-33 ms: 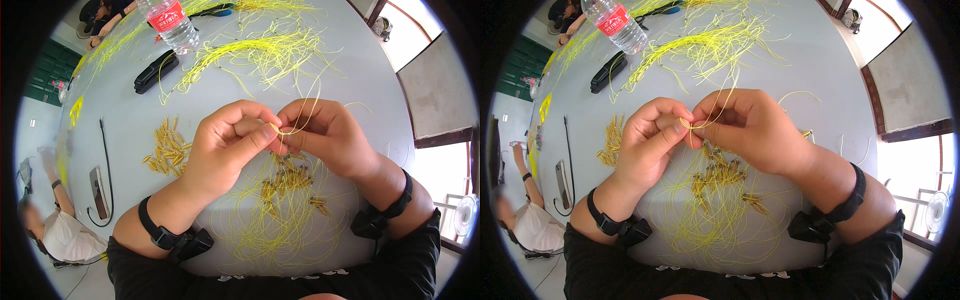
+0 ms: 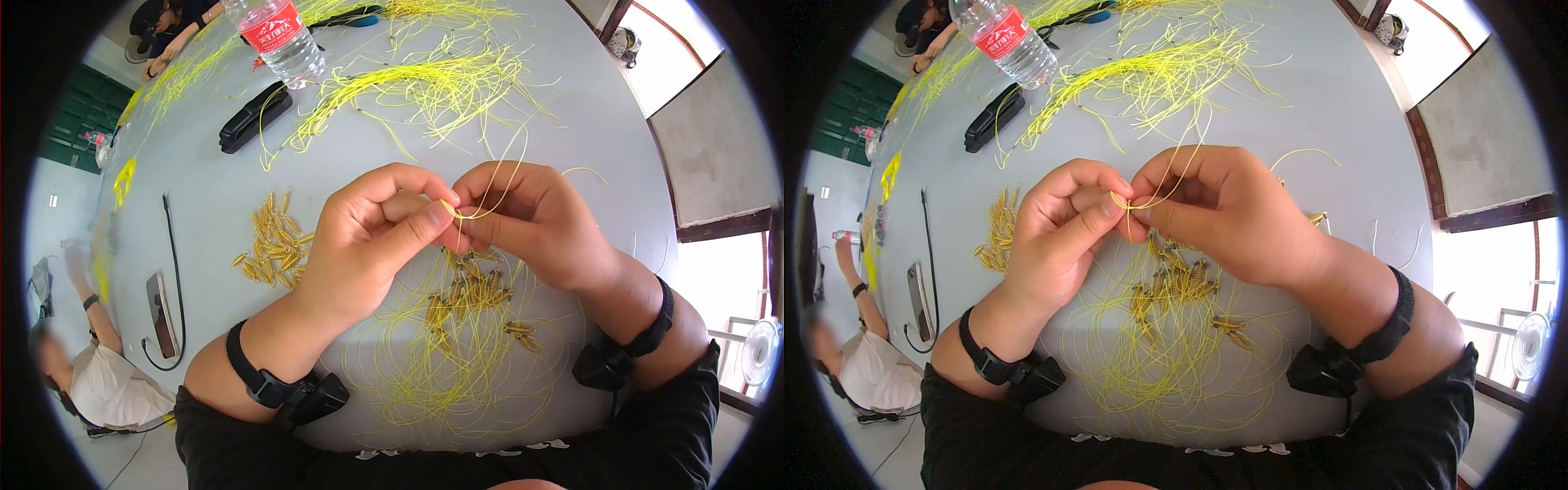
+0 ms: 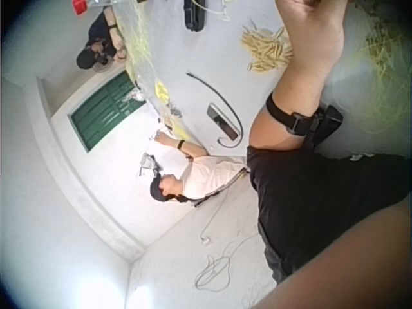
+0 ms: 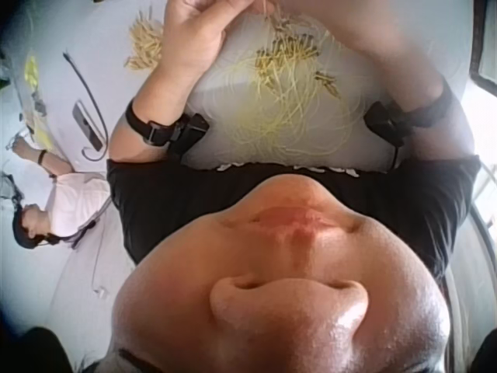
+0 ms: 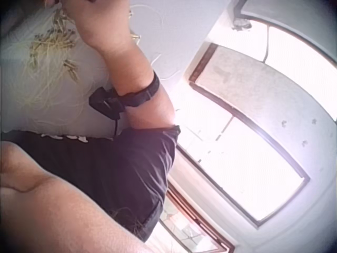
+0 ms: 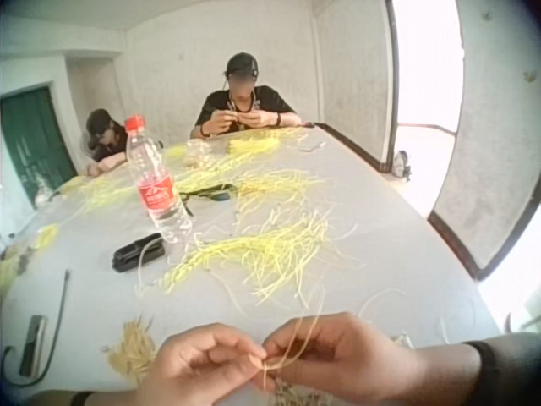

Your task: The recorder is assembling yellow fishing rigs with hooks and weights at a table.

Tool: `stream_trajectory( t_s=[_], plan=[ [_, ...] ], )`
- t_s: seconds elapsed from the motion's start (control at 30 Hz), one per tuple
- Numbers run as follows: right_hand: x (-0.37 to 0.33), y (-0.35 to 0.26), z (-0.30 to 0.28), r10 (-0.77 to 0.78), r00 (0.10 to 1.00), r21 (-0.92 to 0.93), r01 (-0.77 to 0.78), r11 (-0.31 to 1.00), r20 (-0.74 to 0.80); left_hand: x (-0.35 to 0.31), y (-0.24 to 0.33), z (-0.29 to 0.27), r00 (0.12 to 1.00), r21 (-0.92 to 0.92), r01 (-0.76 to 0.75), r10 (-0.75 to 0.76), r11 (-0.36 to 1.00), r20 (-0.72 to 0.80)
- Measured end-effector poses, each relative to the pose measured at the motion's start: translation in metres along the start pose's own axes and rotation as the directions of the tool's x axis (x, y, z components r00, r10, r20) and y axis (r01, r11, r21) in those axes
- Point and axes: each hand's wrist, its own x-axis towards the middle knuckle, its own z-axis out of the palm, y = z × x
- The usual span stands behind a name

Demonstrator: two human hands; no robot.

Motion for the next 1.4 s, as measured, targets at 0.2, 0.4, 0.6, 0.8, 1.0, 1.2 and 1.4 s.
stream_trajectory(
  t_s=[0.2,0.4,0.6,0.8,1.0,1.2,1.4],
  plan=[
    [0.001,0.001,0.001,0.007,0.994,-0.087,-0.017,0.996,-0.113,0.002,0.002,-0.003,0.990,0.170,-0.020,0.043,0.985,-0.135],
    [0.005,0.006,-0.001,-0.085,0.958,-0.077,0.066,0.995,-0.274,0.007,0.006,-0.009,0.910,-0.355,0.111,-0.239,0.928,-0.338],
    [0.007,0.006,-0.004,-0.093,0.876,-0.053,0.078,0.996,-0.473,0.009,0.007,-0.013,0.907,-0.449,0.065,-0.240,0.891,-0.345],
    [0.007,0.003,-0.004,-0.087,0.813,0.033,0.129,0.991,-0.576,0.010,0.008,-0.019,0.936,-0.643,0.085,-0.282,0.761,-0.210],
    [0.007,0.003,-0.004,-0.101,0.799,0.046,0.159,0.986,-0.593,0.008,0.008,-0.017,0.976,-0.492,0.100,-0.182,0.865,-0.123],
    [0.003,0.001,0.002,-0.171,0.881,-0.194,0.092,0.977,-0.440,0.003,0.013,-0.001,0.989,0.177,0.133,-0.119,0.975,-0.087],
    [0.000,0.001,0.006,-0.189,0.915,-0.193,0.125,0.973,-0.357,-0.001,0.013,0.001,0.965,0.312,0.191,-0.236,0.931,0.114]
  ],
)
